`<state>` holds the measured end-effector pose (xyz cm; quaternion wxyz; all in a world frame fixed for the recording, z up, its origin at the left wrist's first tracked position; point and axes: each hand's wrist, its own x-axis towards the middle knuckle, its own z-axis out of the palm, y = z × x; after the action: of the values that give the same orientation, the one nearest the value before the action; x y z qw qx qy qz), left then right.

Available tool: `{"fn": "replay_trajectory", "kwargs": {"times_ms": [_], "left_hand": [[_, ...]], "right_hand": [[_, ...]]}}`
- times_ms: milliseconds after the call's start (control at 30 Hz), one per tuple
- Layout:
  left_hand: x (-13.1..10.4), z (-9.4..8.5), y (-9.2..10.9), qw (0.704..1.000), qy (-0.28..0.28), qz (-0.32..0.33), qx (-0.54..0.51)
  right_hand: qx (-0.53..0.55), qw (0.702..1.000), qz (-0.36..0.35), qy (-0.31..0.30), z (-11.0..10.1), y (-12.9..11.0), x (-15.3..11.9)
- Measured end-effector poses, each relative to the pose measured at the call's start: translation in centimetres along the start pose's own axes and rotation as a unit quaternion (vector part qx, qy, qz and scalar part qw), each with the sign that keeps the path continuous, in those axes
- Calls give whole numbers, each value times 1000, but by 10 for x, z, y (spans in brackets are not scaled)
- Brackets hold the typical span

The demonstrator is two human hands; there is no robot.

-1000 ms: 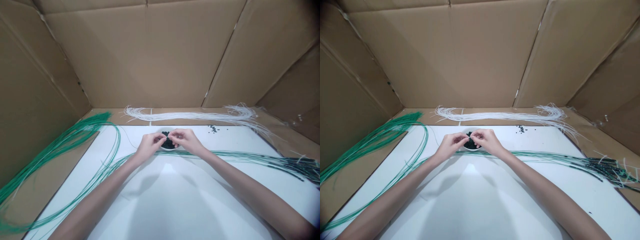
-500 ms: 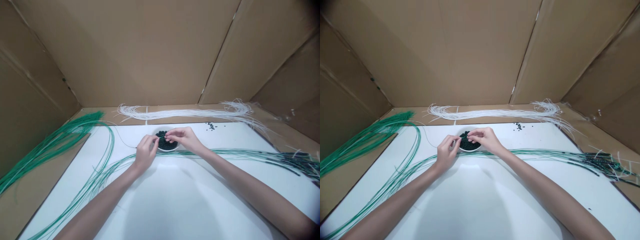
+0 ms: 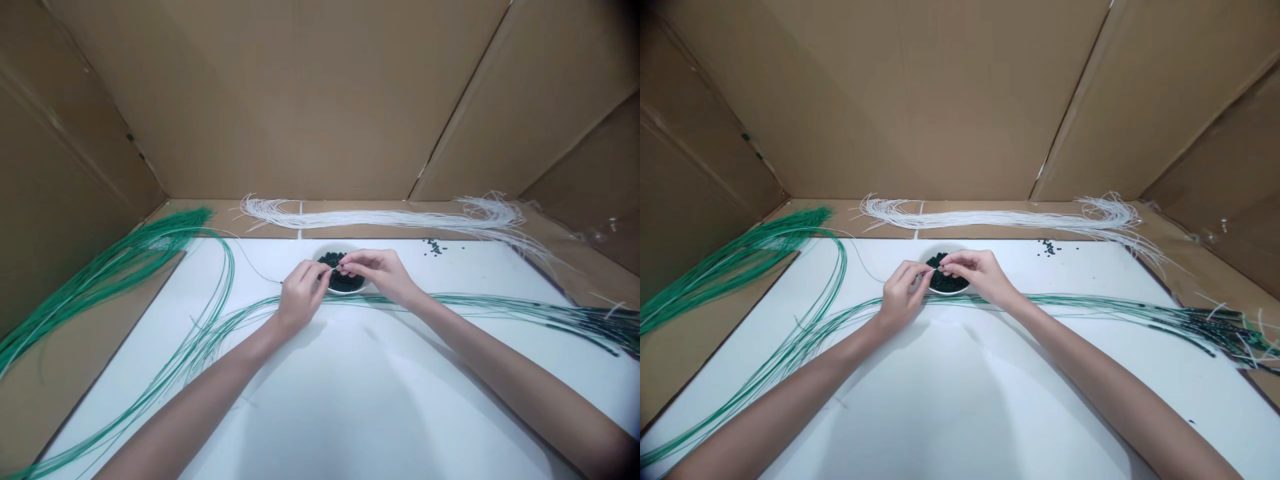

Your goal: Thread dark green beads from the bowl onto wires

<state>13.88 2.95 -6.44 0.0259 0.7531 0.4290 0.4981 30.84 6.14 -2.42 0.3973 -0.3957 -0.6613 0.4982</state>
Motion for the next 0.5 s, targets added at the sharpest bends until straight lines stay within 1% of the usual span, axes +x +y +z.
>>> {"fn": "replay_trajectory", "kwargs": {"times_ms": [500], "left_hand": [[-2,1,-1,1000,-9,-8,-1]], "right_hand": [[-31,999,-5,10,0,2,-1]]}}
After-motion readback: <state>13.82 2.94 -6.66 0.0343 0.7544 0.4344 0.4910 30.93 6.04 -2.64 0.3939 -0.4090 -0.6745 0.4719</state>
